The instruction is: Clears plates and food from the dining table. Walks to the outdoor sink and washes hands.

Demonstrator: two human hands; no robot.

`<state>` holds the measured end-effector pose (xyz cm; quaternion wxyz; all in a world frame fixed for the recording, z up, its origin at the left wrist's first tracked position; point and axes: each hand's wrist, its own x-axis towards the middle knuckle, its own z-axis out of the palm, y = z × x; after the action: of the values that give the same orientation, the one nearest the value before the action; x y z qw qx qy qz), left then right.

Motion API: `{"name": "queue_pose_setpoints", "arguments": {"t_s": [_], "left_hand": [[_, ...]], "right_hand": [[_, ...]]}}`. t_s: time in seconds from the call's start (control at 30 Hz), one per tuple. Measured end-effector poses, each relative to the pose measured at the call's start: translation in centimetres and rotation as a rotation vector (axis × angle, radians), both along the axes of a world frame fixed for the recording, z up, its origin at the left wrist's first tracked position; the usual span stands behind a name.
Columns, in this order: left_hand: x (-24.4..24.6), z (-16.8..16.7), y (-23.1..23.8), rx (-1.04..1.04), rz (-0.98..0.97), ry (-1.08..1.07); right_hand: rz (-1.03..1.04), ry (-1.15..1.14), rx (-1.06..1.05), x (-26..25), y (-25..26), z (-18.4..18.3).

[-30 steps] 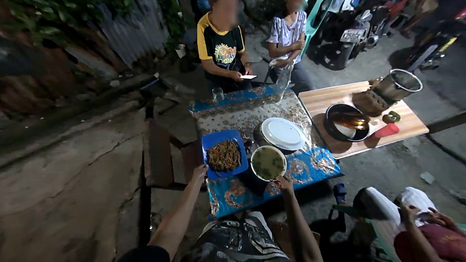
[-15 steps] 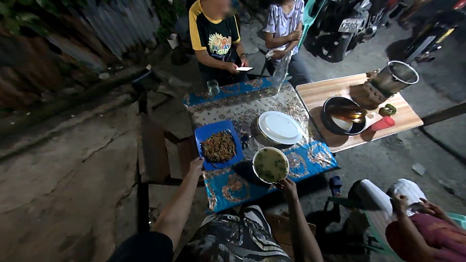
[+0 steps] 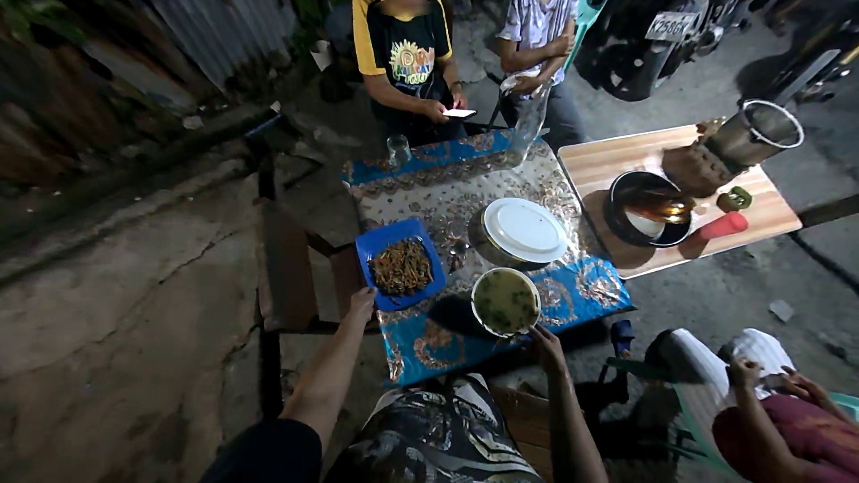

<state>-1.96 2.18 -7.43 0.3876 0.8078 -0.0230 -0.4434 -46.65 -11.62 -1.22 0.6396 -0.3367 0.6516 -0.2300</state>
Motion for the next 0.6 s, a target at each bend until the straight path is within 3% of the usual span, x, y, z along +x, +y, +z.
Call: {"name": "queue_pose_setpoints", "arguments": {"t_s": [0.13,0.27,0.4,0.5,0.6], "left_hand": [[0.1,-0.5,-0.8,0.089,-0.131,-0.068],[0.1,3.6,-2.8,0.425,-0.36,-0.406],[-2.0,7.7,-9.0,0.176,-0.486,-0.623],[-4.3,8.6,-16.1,-0.041,-0.659,-0.503],[-6.9,6.7,-23.9,-0.116,-0.734,-0.316]], "right_hand": [[-0.166,0.239,-0.225,-1.2,-2.3,0.6],[-0.235,0.195,-0.175,-1.8,-6.6,0.8],[-0.149,0.076,-0.094,-1.0,-11.7,-0.9],[-0.147,-0.003,-0.027,0.8,-15.3,-2.5],[-0.148,-0.013,0.001,2.3,-18.4,-4.2]]}}
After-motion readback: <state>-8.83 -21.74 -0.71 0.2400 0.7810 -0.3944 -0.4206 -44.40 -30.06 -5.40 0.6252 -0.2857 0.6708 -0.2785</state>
